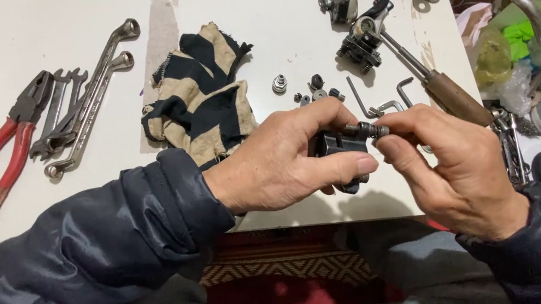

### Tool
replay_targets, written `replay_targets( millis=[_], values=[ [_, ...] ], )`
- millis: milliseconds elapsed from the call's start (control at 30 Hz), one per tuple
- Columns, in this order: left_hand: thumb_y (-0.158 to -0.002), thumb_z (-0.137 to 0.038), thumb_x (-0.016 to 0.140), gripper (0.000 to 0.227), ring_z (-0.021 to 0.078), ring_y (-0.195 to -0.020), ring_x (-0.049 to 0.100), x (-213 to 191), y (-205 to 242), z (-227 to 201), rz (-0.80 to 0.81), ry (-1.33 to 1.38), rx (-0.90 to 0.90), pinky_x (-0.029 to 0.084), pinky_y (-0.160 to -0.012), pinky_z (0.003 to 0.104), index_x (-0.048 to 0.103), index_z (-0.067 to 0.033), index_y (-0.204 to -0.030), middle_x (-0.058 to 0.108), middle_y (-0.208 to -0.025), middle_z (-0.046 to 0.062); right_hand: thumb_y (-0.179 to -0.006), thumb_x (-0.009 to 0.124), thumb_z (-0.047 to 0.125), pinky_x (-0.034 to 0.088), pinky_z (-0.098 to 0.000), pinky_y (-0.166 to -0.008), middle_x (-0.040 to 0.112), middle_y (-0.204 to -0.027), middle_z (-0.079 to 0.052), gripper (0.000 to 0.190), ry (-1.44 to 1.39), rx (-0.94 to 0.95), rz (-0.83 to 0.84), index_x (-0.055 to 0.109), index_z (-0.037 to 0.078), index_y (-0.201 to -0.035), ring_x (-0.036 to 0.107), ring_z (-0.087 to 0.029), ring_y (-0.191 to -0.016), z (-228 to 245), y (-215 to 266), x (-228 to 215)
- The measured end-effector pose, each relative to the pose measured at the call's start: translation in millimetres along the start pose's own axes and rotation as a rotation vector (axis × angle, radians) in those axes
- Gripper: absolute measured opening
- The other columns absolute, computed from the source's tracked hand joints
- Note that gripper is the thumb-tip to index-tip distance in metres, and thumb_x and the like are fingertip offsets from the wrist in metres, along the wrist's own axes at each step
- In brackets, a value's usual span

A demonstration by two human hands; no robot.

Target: The person assembles a small black mechanical component by hand, inserting a metal pin and a spring into a cylindrical housing. They wipe the part with a cloth and continue to adjust the internal components on a white workbench.

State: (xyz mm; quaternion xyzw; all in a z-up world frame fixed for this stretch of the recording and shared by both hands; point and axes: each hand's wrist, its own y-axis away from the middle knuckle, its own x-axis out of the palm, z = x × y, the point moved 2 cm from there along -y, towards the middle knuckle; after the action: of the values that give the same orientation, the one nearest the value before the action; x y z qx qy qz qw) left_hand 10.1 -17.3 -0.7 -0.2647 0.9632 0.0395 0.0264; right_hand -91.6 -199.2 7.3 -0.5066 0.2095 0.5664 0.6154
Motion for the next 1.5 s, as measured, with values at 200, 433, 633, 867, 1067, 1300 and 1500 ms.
replay_targets(
  millis=[200, 433, 633, 867, 1067, 1300, 1500],
  values=[
    [-0.088, -0.031, 0.068, 0.024, 0.0115, -0.07, 0.07, 0, -2, 6, 0.001, -0.221, 0.251, 0.053, -0.066, 0.027, 0.055, -0.0137, -0.099, 0.073, -0.08, -0.001, -0.104, 0.047, 0.025, 0.04, -0.0299, -0.056, 0.056, -0.06, -0.002, 0.032, -0.231, 0.306, 0.161, 0.063, 0.007, -0.082, 0.051, -0.016, -0.056, -7, -2, 2],
    [-0.094, -0.026, 0.063, 0.024, 0.0232, -0.073, 0.061, 1, -2, 7, -0.037, -0.441, 0.579, 0.047, -0.065, 0.034, 0.051, -0.0083, -0.105, 0.062, -0.087, 0.007, -0.104, 0.052, 0.024, 0.031, -0.0272, -0.042, 0.052, -0.056, -0.013, 0.041, -1.348, 0.744, 0.25, 0.063, -0.005, -0.078, 0.046, -0.02, -0.048, -20, -2, 11],
    [-0.087, -0.029, 0.071, 0.024, 0.008, -0.068, 0.069, -2, 1, 4, 0.075, -0.025, 0.155, 0.055, -0.063, 0.023, 0.063, -0.0125, -0.103, 0.074, -0.077, -0.001, -0.104, 0.048, 0.015, 0.043, -0.0376, -0.058, 0.06, -0.076, -0.011, 0.023, 0.075, -0.185, 0.045, 0.061, -0.002, -0.095, 0.054, -0.025, -0.062, -3, -2, 5],
    [-0.091, -0.034, 0.065, 0.028, 0.0155, -0.064, 0.063, -1, 1, 7, 0.031, -0.327, 0.372, 0.049, -0.06, 0.029, 0.057, -0.0124, -0.108, 0.07, -0.077, 0.001, -0.104, 0.048, 0.019, 0.039, -0.0344, -0.056, 0.056, -0.066, -0.006, 0.028, -0.084, 0.078, 0.109, 0.058, 0.004, -0.082, 0.049, -0.021, -0.056, 2, -3, -1],
    [-0.097, -0.029, 0.059, 0.025, 0.0268, -0.071, 0.061, 1, 2, 11, 0.012, -0.475, 0.54, 0.046, -0.063, 0.038, 0.052, -0.0072, -0.105, 0.062, -0.083, 0.008, -0.104, 0.052, 0.027, 0.035, -0.0315, -0.046, 0.053, -0.055, -0.011, 0.04, -1.104, 0.724, 0.336, 0.064, -0.004, -0.081, 0.041, -0.016, -0.047, -18, -1, 12],
    [-0.09, -0.036, 0.066, 0.03, 0.0094, -0.058, 0.061, -3, -2, 5, 0.047, -0.208, 0.334, 0.048, -0.057, 0.024, 0.059, -0.0134, -0.108, 0.073, -0.075, -0.003, -0.104, 0.048, 0.022, 0.041, -0.0352, -0.059, 0.063, -0.076, -0.008, 0.027, 0.028, -0.037, 0.067, 0.065, 0.002, -0.099, 0.055, -0.023, -0.062, -12, -1, 0],
    [-0.09, -0.033, 0.069, 0.027, 0.0101, -0.06, 0.062, -1, -2, 2, 0.021, -0.311, 0.417, 0.047, -0.057, 0.026, 0.058, -0.0122, -0.104, 0.07, -0.074, -0.003, -0.105, 0.045, 0.021, 0.039, -0.0375, -0.059, 0.055, -0.072, -0.007, 0.027, 0.102, -0.11, 0.029, 0.061, 0.003, -0.094, 0.051, -0.026, -0.06, -4, 4, -1]
  ],
)
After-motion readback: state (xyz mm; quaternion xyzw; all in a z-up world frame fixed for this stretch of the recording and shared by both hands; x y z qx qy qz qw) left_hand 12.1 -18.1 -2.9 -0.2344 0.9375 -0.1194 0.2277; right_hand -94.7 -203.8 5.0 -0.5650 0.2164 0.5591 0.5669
